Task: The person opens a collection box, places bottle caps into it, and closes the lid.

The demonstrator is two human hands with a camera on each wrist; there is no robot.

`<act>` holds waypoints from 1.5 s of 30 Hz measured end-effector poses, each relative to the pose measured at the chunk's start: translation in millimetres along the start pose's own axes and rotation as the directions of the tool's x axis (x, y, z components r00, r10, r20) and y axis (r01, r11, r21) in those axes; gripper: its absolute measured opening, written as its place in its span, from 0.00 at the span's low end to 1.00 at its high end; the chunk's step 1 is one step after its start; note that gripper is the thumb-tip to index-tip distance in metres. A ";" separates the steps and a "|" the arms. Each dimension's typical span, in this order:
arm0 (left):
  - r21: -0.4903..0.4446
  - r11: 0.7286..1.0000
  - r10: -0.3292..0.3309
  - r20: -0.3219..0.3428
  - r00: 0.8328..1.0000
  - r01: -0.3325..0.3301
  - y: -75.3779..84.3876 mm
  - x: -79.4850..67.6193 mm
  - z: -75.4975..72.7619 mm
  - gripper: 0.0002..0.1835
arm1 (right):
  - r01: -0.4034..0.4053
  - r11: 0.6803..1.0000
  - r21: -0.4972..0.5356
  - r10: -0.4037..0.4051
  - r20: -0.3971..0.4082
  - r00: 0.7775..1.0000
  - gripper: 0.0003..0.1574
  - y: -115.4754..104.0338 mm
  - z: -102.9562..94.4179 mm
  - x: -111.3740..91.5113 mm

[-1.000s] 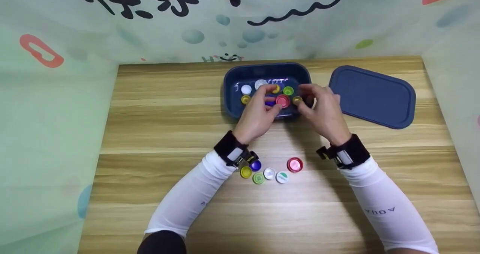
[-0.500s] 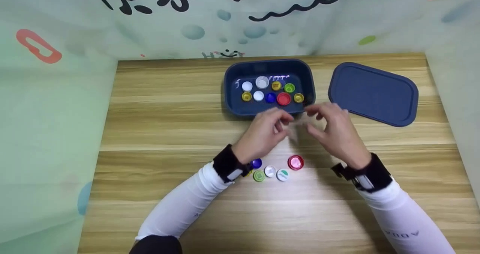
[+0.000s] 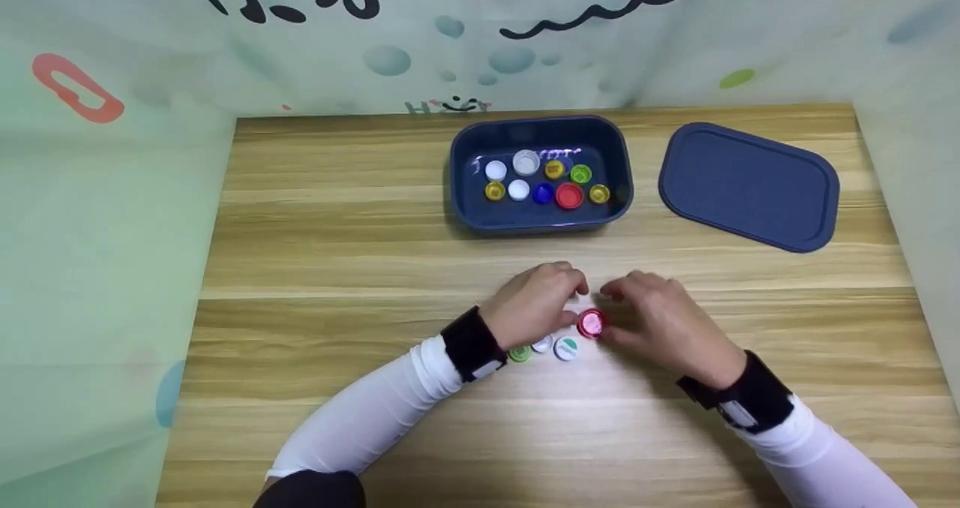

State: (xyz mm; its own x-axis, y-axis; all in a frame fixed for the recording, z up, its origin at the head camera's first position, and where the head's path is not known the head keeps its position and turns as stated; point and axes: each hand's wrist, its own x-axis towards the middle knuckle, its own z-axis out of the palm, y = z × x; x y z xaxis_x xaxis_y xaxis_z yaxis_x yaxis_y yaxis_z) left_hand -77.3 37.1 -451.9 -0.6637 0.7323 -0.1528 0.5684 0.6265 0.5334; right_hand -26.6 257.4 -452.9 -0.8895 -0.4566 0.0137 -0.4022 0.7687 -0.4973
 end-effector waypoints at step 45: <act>-0.341 0.939 -0.081 -0.354 0.932 -0.048 2.1 -21.7 -50.0 0.14 | 0.089 0.980 0.178 -0.049 -0.218 0.975 0.25 -31.5 -34.6 48.8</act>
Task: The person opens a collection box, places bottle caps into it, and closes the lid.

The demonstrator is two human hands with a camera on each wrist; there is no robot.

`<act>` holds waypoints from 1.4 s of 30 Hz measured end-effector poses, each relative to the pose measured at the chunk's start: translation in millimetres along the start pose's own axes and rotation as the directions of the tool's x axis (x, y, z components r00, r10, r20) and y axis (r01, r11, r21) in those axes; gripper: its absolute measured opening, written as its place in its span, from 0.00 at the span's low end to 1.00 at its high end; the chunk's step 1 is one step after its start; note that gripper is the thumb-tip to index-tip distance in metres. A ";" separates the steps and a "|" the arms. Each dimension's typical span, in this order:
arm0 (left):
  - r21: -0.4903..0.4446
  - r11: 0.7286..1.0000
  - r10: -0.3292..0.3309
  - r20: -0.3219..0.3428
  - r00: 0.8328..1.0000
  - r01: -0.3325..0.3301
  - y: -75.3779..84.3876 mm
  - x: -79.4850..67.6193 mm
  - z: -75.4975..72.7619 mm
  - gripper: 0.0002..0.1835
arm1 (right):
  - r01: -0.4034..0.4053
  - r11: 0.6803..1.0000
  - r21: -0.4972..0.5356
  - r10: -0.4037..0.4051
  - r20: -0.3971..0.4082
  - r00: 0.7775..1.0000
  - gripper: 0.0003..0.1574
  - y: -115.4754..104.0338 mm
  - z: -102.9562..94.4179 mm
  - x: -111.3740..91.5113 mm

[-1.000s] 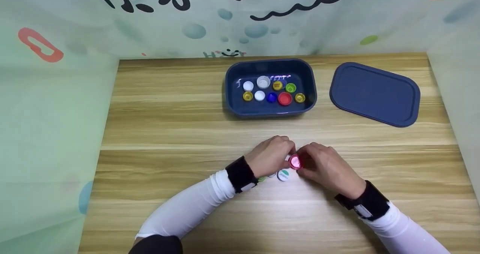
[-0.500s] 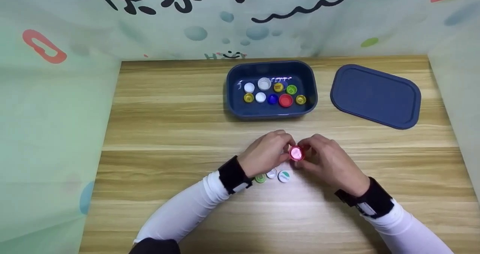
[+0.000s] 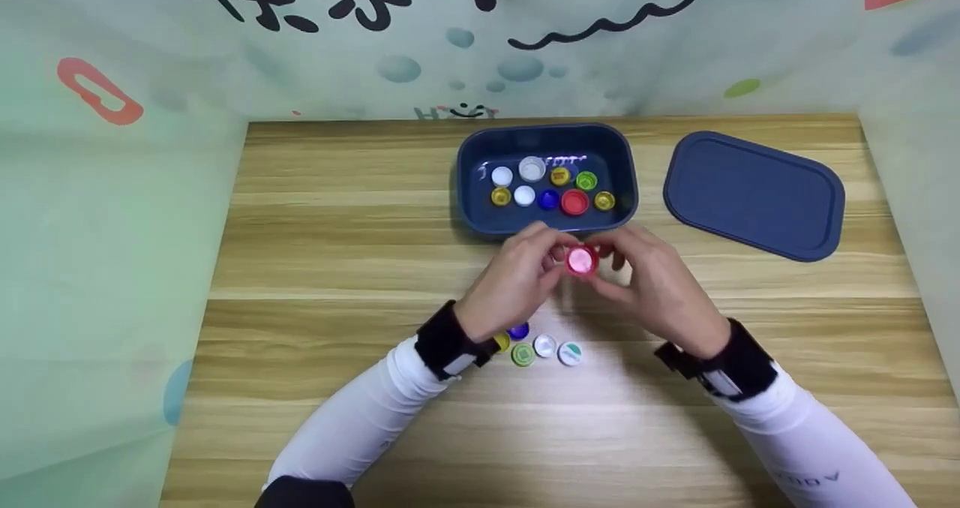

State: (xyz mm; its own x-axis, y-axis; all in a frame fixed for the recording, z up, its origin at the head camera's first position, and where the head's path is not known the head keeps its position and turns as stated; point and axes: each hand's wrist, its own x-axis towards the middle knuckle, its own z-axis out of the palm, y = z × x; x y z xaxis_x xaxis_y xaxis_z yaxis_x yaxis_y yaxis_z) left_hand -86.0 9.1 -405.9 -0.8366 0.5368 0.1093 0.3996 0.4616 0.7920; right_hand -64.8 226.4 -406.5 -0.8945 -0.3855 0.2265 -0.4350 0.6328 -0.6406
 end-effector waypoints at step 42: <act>-0.004 0.970 -0.229 -0.322 0.919 0.241 -43.9 -7.7 -55.2 0.24 | -0.227 0.973 0.039 0.219 0.147 0.965 0.28 -6.7 47.9 102.9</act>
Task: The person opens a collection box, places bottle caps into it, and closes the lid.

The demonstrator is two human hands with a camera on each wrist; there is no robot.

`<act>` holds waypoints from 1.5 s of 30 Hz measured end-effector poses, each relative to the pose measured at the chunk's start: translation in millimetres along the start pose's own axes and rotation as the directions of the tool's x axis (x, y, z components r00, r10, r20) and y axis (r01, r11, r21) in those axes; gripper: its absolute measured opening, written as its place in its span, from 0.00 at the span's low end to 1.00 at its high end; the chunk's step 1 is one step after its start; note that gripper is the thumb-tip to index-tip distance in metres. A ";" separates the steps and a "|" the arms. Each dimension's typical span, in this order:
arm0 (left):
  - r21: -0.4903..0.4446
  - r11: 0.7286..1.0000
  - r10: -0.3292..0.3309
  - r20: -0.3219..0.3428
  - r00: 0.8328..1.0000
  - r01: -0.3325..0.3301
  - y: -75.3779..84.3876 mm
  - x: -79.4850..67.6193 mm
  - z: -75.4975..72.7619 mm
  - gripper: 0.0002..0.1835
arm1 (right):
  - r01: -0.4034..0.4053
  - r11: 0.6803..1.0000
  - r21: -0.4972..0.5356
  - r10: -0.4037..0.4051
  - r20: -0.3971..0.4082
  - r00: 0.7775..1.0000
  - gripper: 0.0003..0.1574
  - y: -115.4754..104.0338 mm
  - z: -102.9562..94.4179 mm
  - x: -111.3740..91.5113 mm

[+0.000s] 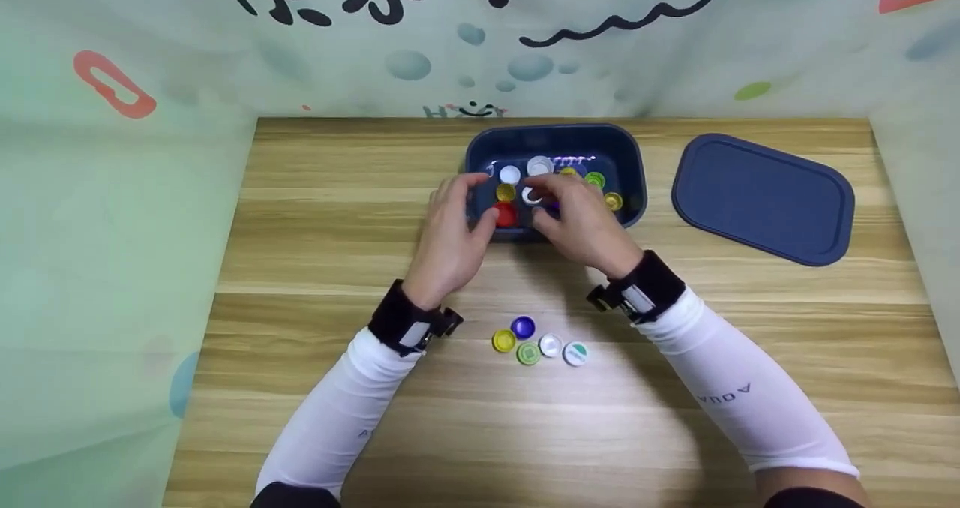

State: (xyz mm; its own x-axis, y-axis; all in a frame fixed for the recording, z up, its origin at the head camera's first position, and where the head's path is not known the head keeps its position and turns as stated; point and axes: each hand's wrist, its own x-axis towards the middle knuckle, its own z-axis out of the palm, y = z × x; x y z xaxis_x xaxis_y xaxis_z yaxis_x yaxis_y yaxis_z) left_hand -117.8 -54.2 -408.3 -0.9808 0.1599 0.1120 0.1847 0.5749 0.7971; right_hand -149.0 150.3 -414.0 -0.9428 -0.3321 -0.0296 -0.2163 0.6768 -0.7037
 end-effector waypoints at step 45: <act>0.092 0.983 0.100 0.467 0.878 -0.160 -42.7 -61.2 39.2 0.09 | 0.304 0.952 -0.032 -0.288 0.239 0.927 0.20 35.6 51.9 -85.6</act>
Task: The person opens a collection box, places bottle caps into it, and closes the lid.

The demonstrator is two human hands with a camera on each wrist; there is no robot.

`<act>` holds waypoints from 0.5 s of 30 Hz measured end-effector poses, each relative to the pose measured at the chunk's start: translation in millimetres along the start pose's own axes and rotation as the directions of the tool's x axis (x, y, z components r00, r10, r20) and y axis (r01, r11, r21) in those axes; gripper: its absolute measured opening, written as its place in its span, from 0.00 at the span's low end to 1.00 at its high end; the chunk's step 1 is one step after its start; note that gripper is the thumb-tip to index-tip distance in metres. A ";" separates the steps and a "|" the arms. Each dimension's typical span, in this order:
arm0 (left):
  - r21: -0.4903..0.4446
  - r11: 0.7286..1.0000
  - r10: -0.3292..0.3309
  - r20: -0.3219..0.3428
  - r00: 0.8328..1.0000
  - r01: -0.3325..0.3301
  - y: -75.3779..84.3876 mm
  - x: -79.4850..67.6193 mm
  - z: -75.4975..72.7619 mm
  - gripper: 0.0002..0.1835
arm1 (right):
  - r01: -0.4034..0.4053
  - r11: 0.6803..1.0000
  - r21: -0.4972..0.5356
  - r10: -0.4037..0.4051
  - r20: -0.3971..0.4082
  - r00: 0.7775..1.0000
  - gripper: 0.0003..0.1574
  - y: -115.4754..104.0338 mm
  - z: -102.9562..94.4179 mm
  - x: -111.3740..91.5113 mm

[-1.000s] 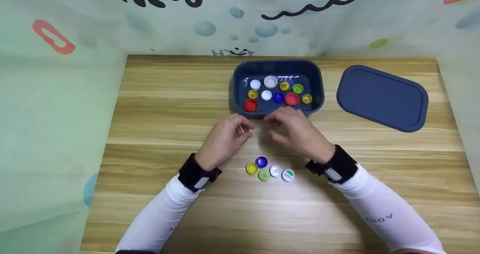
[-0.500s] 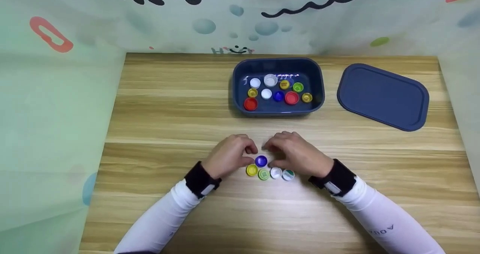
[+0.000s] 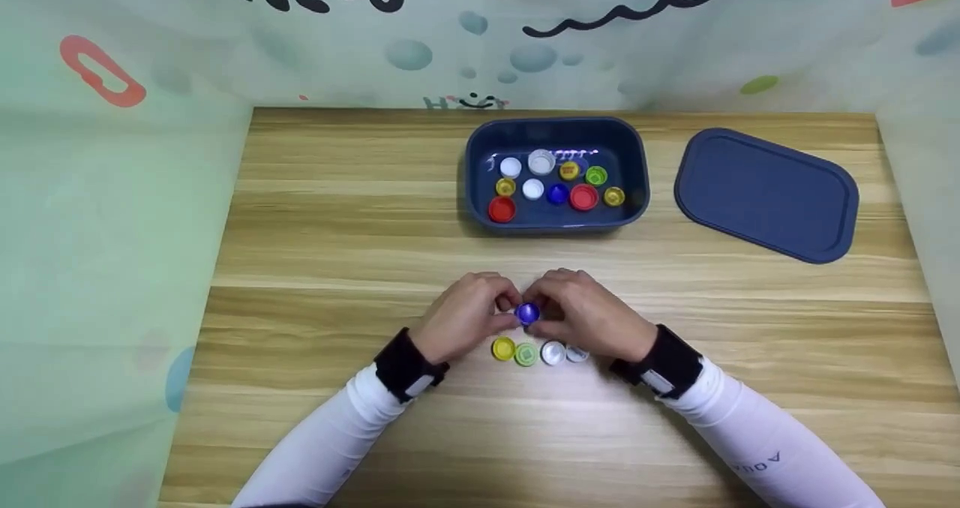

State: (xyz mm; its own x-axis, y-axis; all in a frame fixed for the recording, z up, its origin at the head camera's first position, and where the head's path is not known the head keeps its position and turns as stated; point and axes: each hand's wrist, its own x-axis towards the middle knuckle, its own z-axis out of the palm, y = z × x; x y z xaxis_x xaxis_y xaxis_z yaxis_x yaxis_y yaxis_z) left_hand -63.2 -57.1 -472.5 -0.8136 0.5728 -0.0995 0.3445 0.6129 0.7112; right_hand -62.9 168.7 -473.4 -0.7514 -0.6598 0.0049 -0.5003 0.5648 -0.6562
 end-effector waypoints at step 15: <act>-0.241 0.970 -0.035 -0.248 0.968 -0.026 31.6 10.4 -25.0 0.11 | -0.018 0.999 0.038 0.027 -0.231 0.973 0.18 -22.5 -45.1 6.9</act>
State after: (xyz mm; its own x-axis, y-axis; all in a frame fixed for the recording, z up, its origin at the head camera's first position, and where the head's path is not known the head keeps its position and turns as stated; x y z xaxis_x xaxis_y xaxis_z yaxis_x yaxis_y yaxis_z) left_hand -72.4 -45.3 -433.6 -0.9160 0.3980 0.0509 0.2427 0.4486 0.8602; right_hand -76.2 173.8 -424.5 -0.8435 -0.5122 0.1618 -0.4697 0.5572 -0.6848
